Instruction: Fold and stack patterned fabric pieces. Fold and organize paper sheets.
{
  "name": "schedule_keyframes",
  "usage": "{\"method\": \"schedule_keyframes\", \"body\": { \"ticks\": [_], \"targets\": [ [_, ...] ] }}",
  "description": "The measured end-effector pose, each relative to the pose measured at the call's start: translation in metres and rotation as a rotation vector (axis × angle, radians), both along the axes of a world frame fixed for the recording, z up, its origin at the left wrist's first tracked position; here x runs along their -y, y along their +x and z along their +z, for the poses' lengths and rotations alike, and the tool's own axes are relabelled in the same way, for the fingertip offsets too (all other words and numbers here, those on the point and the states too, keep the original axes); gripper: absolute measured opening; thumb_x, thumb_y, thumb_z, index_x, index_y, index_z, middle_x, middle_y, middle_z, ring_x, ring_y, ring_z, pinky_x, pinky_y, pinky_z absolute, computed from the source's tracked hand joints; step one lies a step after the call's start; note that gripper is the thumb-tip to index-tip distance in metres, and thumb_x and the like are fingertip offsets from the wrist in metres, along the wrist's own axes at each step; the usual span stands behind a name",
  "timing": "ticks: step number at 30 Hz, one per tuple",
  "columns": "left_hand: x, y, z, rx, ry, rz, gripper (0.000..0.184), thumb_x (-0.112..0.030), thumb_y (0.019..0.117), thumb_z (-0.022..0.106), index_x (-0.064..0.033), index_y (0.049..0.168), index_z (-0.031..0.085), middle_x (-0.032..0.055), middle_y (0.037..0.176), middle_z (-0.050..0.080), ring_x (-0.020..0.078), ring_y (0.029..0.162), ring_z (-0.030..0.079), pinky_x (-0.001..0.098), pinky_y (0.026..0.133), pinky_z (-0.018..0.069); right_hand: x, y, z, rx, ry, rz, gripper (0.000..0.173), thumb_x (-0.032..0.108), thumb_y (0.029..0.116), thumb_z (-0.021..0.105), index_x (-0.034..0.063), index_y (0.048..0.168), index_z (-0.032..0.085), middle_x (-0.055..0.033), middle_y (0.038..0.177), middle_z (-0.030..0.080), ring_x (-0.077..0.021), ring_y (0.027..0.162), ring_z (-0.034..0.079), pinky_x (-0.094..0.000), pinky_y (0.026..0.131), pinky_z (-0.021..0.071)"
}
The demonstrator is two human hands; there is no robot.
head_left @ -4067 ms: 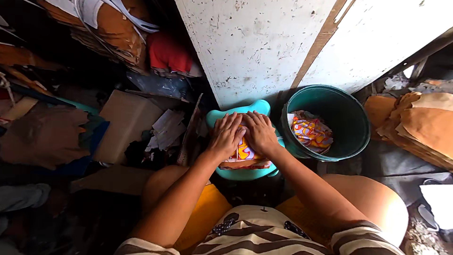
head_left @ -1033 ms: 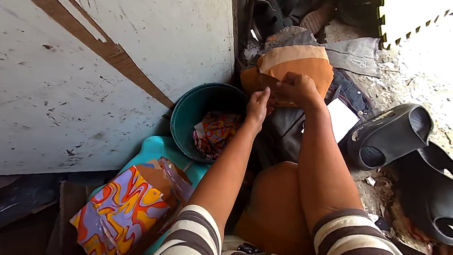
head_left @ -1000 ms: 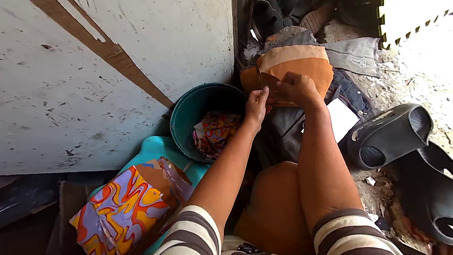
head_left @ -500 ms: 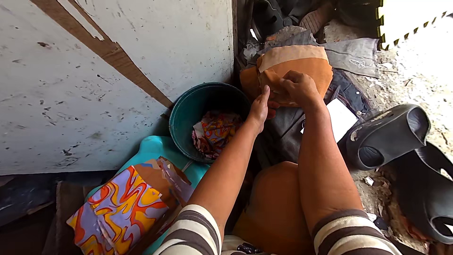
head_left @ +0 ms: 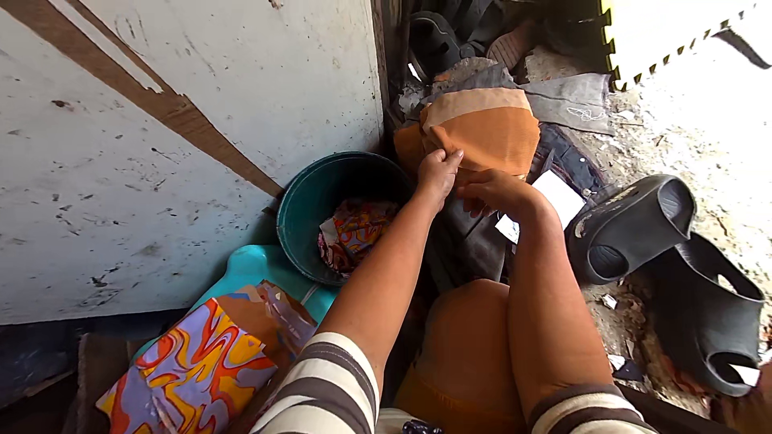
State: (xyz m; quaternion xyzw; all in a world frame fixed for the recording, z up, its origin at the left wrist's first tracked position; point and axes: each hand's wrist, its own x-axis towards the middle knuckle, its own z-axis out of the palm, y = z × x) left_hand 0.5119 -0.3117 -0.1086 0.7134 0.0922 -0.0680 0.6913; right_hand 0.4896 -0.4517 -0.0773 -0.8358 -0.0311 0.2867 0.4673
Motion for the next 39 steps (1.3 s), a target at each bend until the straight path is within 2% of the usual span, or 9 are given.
{"method": "schedule_keyframes", "body": {
  "ticks": [4,8,12,16,18,22,27,35,39],
  "targets": [
    [0.005,0.008,0.013,0.074,0.046,0.001,0.025,-0.024,0.1052,0.059,-0.0013,0.095,0.06,0.0036,0.075,0.05,0.0122,0.063,0.049,0.0289,0.062,0.0451,0.008,0.004,-0.007,-0.062,0.356,-0.134,0.038,0.038,0.1085,0.046,0.0058,0.124,0.06,-0.0047,0.088,0.07,-0.0139,0.072,0.067,-0.0299,0.062,0.0553],
    [0.007,0.009,0.026,0.093,-0.014,0.022,0.026,-0.026,0.1055,0.058,-0.0027,0.094,0.061,0.0033,0.077,0.05,0.0132,0.065,0.049,0.0294,0.062,0.0447,-0.004,0.012,-0.003,0.011,0.796,-0.625,0.053,0.048,0.1093,0.039,0.0013,0.127,0.057,-0.0094,0.096,0.072,-0.0191,0.08,0.072,-0.0364,0.073,0.0618],
    [0.004,0.001,0.028,0.106,-0.052,0.0,0.026,-0.025,0.1064,0.057,-0.0054,0.089,0.056,0.0004,0.071,0.049,0.0102,0.059,0.047,0.0258,0.058,0.046,-0.008,0.025,0.001,0.078,1.089,-0.99,0.056,0.041,0.1059,0.054,0.0089,0.149,0.038,-0.0194,0.131,0.06,-0.0346,0.108,0.068,-0.0527,0.082,0.0615],
    [-0.011,-0.026,0.026,0.018,0.015,-0.093,0.035,-0.027,0.1086,0.052,0.0009,0.13,0.056,0.0112,0.1,0.065,0.0159,0.08,0.062,0.0329,0.076,0.054,-0.009,0.034,-0.011,0.216,0.863,-1.132,0.045,0.004,0.0997,0.061,0.0023,0.141,0.043,-0.0213,0.12,0.061,-0.032,0.1,0.069,-0.0511,0.076,0.063],
    [-0.025,-0.045,0.025,-0.016,0.057,-0.118,0.038,-0.027,0.1092,0.05,-0.0013,0.137,0.053,0.0146,0.112,0.066,0.0176,0.086,0.065,0.0341,0.078,0.0548,-0.008,0.037,-0.016,0.276,0.719,-1.115,0.042,-0.005,0.0947,0.06,0.0014,0.135,0.051,-0.0188,0.119,0.061,-0.0269,0.1,0.067,-0.0462,0.079,0.0602],
    [-0.063,-0.086,0.028,-0.021,0.094,-0.112,0.036,-0.032,0.1101,0.047,-0.0072,0.136,0.054,0.0111,0.112,0.066,0.0171,0.086,0.065,0.0337,0.077,0.0543,-0.01,0.035,-0.016,0.3,0.705,-1.111,0.049,-0.01,0.0869,0.064,-0.0005,0.133,0.05,-0.0186,0.122,0.062,-0.0269,0.107,0.066,-0.0465,0.086,0.0593],
    [-0.103,-0.125,0.04,-0.01,0.067,-0.063,0.033,-0.027,0.1093,0.05,-0.0047,0.132,0.057,0.0113,0.111,0.068,0.018,0.091,0.068,0.0342,0.083,0.0562,-0.005,0.036,-0.015,0.167,0.928,-1.085,0.06,-0.001,0.0916,0.069,0.0065,0.144,0.041,-0.0186,0.125,0.061,-0.0306,0.106,0.067,-0.0509,0.083,0.0608],
    [-0.151,-0.224,0.058,0.078,0.099,-0.115,0.029,-0.016,0.1045,0.055,0.0001,0.128,0.059,0.0098,0.116,0.067,0.0137,0.098,0.069,0.0302,0.089,0.0574,-0.002,0.03,-0.011,0.39,0.142,-0.931,0.053,-0.003,0.0825,0.074,-0.0092,0.131,0.054,-0.03,0.131,0.058,-0.041,0.118,0.061,-0.0602,0.096,0.0516],
    [-0.164,-0.257,0.053,0.108,0.015,-0.031,0.027,-0.015,0.103,0.056,-0.0009,0.126,0.06,0.0075,0.113,0.068,0.0131,0.096,0.069,0.0289,0.087,0.0577,-0.017,0.015,0.008,0.472,0.261,-0.865,0.054,-0.006,0.0864,0.069,-0.003,0.138,0.051,-0.0257,0.13,0.06,-0.0361,0.113,0.064,-0.0567,0.091,0.0544]
  ]
}}
